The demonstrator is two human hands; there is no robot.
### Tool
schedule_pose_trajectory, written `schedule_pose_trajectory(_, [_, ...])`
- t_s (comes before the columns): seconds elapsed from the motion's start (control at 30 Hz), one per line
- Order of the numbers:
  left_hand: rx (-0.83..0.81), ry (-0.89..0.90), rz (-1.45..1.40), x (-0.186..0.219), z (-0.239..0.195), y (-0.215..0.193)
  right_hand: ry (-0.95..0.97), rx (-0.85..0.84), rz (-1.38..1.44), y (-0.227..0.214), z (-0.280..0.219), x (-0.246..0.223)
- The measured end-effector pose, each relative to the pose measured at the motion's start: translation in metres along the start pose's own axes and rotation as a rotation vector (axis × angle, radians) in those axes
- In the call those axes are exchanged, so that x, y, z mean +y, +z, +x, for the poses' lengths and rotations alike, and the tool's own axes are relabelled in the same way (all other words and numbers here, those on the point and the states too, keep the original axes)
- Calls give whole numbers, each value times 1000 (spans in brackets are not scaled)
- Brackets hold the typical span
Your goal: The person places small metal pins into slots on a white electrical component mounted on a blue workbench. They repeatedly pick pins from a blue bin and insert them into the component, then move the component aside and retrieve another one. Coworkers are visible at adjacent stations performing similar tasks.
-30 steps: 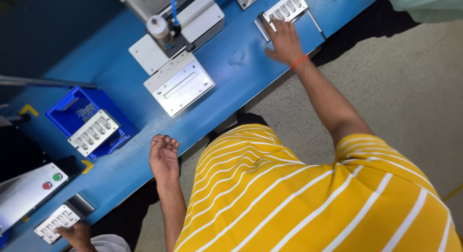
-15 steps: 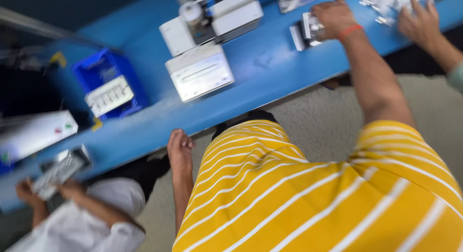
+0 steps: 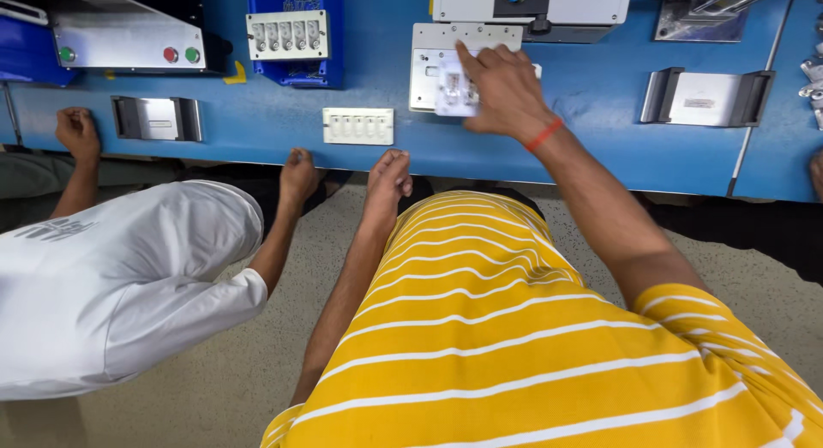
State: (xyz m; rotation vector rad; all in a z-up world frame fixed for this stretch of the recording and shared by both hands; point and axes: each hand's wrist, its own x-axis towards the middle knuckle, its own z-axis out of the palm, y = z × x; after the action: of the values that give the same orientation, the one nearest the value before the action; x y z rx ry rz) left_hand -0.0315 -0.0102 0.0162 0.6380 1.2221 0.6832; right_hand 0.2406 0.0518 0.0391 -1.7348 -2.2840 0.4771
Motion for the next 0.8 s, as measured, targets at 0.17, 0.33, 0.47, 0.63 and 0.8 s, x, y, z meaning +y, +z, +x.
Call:
schedule_pose_trajectory(0.17, [34,-2,-70,-2,-5,-7,46,-18,-75,31,42,-17])
schedule_pose_trajectory(0.33, [108,20,-98,-7,-5,-25,56,-11,-138,51,46,-10])
schedule_pose_trajectory(0.47, [152,73,-50,-1,-1,-38,38,14,-168,54,49,3])
schedule_pose_trajectory(0.63, [185,74,-46,9,0,-41,63,-88,-88,53,50,12])
schedule_pose_trajectory(0.8, [189,92,-55,16,-3,-35,-12,29,-7,41,39,9])
